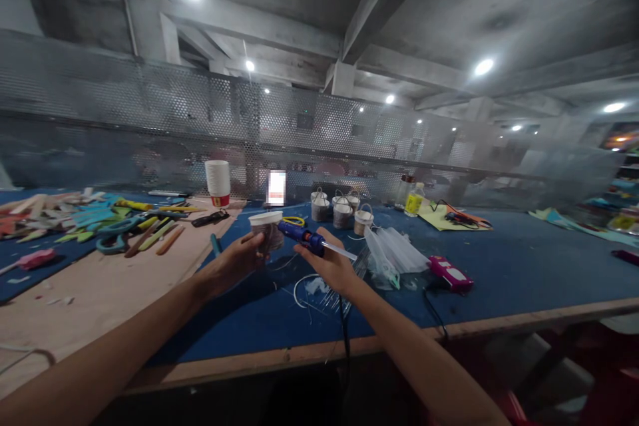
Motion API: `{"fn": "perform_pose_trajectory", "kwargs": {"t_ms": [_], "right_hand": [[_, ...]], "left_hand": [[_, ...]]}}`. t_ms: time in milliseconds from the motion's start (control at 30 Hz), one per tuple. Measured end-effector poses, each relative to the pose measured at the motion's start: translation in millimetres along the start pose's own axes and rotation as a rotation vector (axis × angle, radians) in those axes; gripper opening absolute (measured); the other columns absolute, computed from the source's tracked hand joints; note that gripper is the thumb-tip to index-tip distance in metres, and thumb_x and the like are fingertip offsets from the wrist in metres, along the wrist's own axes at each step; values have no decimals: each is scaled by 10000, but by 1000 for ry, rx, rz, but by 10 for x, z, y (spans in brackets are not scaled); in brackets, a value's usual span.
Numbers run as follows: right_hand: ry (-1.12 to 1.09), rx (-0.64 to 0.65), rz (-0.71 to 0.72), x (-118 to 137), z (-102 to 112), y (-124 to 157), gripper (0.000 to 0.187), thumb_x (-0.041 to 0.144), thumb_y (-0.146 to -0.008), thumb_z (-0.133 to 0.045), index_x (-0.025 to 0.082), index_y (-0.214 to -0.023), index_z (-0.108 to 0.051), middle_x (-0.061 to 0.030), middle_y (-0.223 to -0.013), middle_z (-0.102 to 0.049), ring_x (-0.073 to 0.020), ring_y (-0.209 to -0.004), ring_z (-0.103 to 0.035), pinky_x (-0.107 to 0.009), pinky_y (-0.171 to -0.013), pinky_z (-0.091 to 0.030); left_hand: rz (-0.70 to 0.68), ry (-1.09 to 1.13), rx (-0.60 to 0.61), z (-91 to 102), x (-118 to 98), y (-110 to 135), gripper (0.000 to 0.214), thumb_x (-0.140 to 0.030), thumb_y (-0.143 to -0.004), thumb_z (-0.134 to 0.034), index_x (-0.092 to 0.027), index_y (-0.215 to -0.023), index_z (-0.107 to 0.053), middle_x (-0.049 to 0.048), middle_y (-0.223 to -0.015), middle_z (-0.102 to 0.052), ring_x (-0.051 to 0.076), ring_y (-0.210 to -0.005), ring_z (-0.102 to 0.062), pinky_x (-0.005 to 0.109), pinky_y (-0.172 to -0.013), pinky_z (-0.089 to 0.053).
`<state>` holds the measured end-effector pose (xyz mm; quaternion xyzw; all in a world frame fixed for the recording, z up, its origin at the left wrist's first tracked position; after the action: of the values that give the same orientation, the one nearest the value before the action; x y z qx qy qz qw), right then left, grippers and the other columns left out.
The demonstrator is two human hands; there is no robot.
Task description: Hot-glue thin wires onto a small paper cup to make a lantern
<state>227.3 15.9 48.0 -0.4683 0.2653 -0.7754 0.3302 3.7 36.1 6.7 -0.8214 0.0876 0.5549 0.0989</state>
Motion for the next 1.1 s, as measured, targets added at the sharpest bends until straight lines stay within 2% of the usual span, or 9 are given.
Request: {"fn": "perform_pose_trajectory", "kwargs": {"t_ms": [133,300,433,633,800,933,1100], "right_hand": [[-59,42,-37,-4,-13,2,325,529,-935,-679,227,-835,-615,-7,-766,-559,-186,-777,-569,-276,-666,-473],[-47,37,-78,16,4,9,330,534,-922,-690,230,-817,-615,-9,-767,-567,-190,-778,-569,-281,-666,-462],[-60,34,-70,17,1,6,321,520,-928,-690,227,-824,-612,-8,-787,-568,-183,-777,-567,-277,-669,-455],[-78,27,-62,0,-5,7,293,487,-932,-694,225,-831,-608,-4,-781,-558,-176,-758,-556,-279,-667,-456],[-61,2,-77,-20,-4,21,338,533,-916,-697,230,-797,-607,-15,-773,-572,-193,-777,-569,-286,-670,-467],[-57,5,-84,17,16,17,319,520,-918,-696,232,-802,-619,-13,-756,-565,-199,-787,-568,-290,-675,-466],[-63,16,-82,60,38,13,305,513,-925,-685,235,-810,-635,-15,-755,-569,-205,-803,-569,-292,-695,-475]], "left_hand": [[-2,2,24,-14,-1,-8,331,-367,-864,-817,-190,-1143,-793,97,-1129,-789,164,-783,-669,270,-692,-495],[1,26,11,-24,0,-9,337,-364,-838,-841,-193,-1126,-802,100,-1098,-800,179,-760,-666,279,-679,-489],[-8,12,5,-60,-23,25,332,-357,-870,-808,-170,-1145,-793,100,-1104,-794,182,-764,-655,288,-694,-484],[-11,-8,11,-60,-31,36,342,-390,-831,-845,-197,-1110,-809,76,-1082,-785,155,-757,-642,254,-672,-507],[-15,3,38,-42,-10,22,374,-399,-854,-827,-178,-1155,-797,92,-1057,-784,144,-733,-650,246,-643,-502],[-11,-7,28,-73,-32,40,379,-414,-812,-860,-192,-1116,-811,90,-1103,-789,160,-781,-666,255,-673,-513],[-3,-23,22,-124,-69,68,352,-404,-824,-843,-202,-1111,-816,92,-1098,-799,192,-804,-664,284,-677,-491]]}}
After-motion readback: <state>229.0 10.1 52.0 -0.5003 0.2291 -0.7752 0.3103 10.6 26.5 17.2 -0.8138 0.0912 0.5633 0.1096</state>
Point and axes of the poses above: each hand's wrist, its own y-axis away from the middle knuckle, its own z-axis out of the back of the hand, x = y × z, the point moved 5 cm from there along -y, towards the middle knuckle
